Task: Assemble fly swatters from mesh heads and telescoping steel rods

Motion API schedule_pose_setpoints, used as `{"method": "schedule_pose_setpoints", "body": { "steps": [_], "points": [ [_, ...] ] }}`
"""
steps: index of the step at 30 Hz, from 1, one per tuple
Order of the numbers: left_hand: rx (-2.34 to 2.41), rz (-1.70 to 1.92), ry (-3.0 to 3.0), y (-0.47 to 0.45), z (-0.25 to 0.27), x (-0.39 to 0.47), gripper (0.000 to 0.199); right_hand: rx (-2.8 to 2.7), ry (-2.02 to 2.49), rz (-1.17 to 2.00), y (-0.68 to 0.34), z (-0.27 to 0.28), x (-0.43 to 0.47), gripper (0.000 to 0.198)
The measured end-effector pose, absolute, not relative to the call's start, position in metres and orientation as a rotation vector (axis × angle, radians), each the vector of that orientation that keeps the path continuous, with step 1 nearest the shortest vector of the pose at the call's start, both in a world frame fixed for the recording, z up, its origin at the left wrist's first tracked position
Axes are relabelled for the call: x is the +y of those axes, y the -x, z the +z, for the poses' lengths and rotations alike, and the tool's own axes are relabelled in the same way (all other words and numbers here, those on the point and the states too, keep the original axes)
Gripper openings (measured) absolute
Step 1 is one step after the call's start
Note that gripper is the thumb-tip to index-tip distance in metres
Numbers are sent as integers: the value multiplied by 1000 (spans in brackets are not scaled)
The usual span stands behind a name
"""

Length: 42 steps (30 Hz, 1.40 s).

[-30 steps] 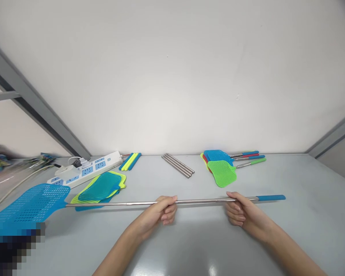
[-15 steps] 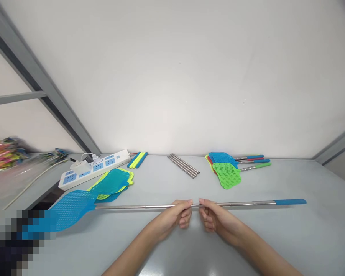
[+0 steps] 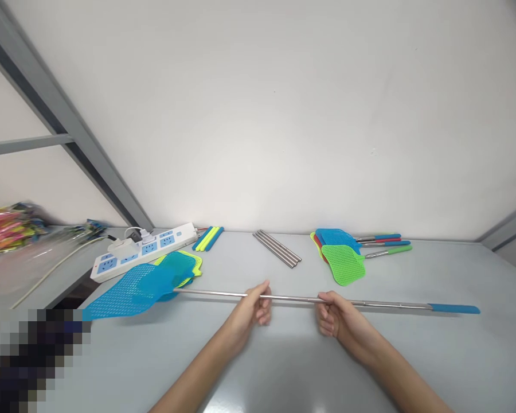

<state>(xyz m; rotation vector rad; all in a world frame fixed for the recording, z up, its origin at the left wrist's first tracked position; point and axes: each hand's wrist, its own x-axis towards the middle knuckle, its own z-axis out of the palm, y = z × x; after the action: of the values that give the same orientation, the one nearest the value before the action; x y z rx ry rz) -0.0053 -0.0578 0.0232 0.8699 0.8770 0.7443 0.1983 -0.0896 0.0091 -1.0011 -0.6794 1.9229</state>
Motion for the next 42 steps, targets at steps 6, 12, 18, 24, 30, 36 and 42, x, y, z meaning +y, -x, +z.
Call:
{"method": "schedule_pose_setpoints", "body": {
  "steps": [6, 12, 18, 24, 30, 36, 42],
  "points": [
    [956, 897, -820, 18, 20, -46, 42, -608, 1012, 1837, -212, 13, -85, 34],
    [1001, 984, -803, 24, 24, -42, 40, -557, 1015, 1812, -214, 14, -84, 33],
    [996, 1088, -714, 28, 28, -38, 42, -531, 1026, 1761, -218, 14, -83, 31],
    [1048, 997, -737, 28, 24, -40, 38, -549, 1077, 1675, -220, 17, -83, 31],
    [974, 922, -815, 21, 25, -44, 39, -693, 1053, 1643, -224, 18, -85, 34],
    [940, 837, -918, 12, 27, -50, 40, -744, 1086, 1690, -215, 20, -87, 34],
    [909, 722, -1044, 7, 30, -59, 41, -818, 1127, 1700, -208, 20, -92, 35]
  ]
}}
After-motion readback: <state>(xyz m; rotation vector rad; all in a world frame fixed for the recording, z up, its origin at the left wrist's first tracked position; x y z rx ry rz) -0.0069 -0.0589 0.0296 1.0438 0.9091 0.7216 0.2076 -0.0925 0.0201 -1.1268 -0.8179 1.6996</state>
